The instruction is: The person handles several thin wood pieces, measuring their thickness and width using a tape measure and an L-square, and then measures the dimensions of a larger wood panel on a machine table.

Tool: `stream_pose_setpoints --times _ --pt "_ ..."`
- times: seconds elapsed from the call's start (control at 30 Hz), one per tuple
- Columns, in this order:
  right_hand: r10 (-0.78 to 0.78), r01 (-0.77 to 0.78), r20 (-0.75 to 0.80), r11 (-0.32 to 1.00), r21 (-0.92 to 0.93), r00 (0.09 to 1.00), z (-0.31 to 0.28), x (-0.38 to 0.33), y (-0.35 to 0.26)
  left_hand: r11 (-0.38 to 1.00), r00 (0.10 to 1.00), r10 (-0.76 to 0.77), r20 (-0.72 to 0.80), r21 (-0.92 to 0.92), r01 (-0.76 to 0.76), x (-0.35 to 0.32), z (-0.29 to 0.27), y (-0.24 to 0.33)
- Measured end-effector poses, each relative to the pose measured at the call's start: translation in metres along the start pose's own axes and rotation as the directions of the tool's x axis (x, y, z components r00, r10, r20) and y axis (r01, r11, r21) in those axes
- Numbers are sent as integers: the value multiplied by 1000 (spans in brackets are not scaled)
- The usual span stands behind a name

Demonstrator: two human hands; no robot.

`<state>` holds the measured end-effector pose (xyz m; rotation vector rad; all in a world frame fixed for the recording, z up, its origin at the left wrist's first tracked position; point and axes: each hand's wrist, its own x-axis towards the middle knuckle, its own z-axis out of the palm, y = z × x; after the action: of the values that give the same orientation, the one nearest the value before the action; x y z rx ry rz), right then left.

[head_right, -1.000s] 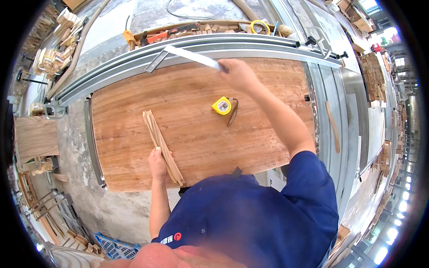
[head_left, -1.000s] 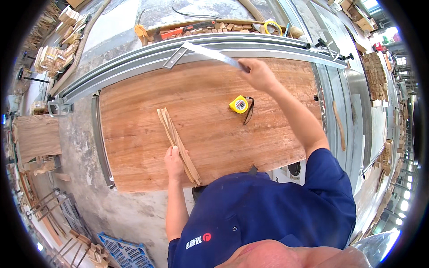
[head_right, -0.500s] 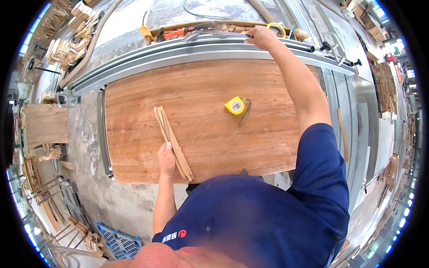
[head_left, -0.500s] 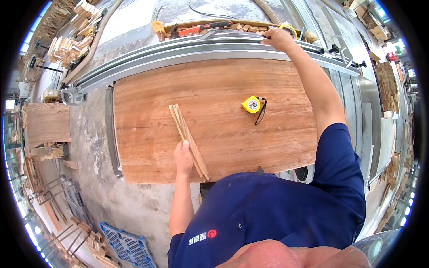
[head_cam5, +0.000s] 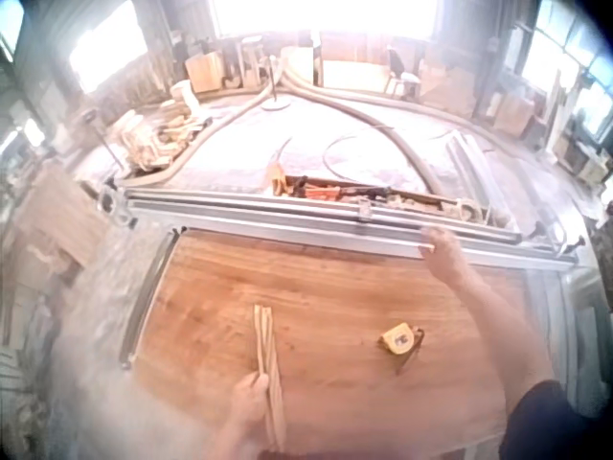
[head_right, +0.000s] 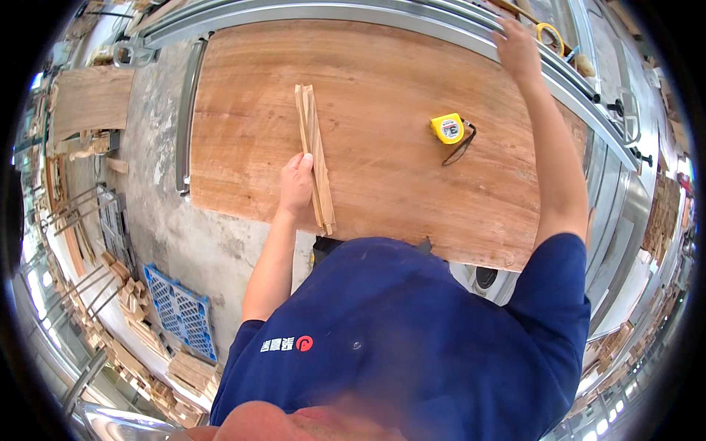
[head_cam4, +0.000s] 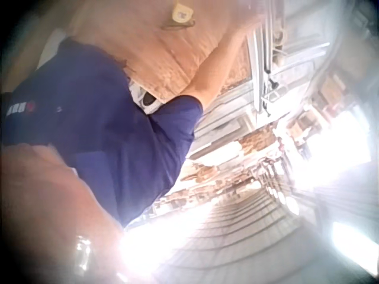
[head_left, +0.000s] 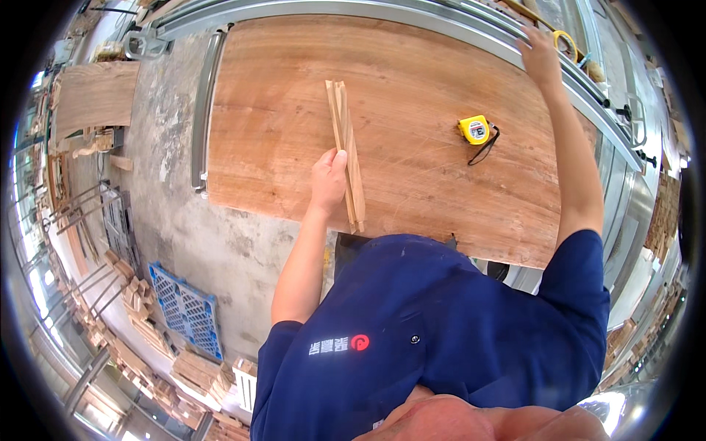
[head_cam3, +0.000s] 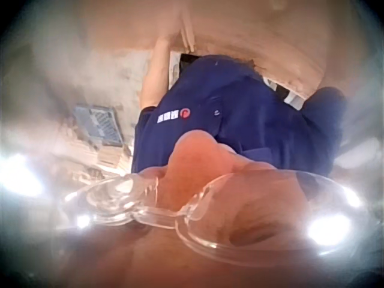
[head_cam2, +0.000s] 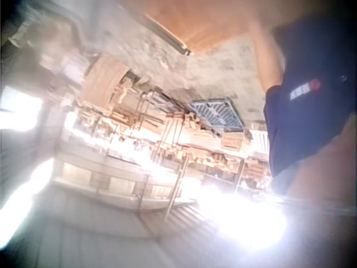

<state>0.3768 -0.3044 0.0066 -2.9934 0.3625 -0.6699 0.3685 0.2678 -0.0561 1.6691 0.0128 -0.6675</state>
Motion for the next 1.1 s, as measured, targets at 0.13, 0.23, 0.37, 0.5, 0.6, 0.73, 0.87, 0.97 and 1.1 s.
stream_pose_setpoints --times 0.13,0.23,0.37,0.5,0.6,0.73,0.87,0.97,1.1 --pt "-59 -14 205 941 338 977 -15 -79 -106 998 1000 13 -6 66 -13 1 1 0" --pt "-32 -64 284 944 323 958 -33 -128 -164 999 1000 25 -11 45 -25 3 0 -8" --pt "-10 -60 257 963 262 966 -28 -174 -189 999 1000 15 -5 32 -15 -1 0 -4" --pt "60 -102 141 944 313 988 -28 -197 -194 998 1000 0 -8 57 1 7 -2 -9" --pt "100 -123 83 921 369 992 -27 -205 -194 997 999 14 -30 82 -11 7 -1 -11" --pt "137 -159 82 903 398 987 -26 -207 -192 992 999 38 -36 122 -33 10 -2 -13" --pt "130 -145 64 904 401 989 -25 -213 -189 962 992 98 -77 263 -75 6 4 -6" --pt "136 -156 78 898 411 988 -25 -218 -188 911 969 197 -146 392 -126 -3 21 8" --pt "232 -246 93 819 519 968 -30 -223 -194 970 990 76 -122 237 -46 -5 25 10"
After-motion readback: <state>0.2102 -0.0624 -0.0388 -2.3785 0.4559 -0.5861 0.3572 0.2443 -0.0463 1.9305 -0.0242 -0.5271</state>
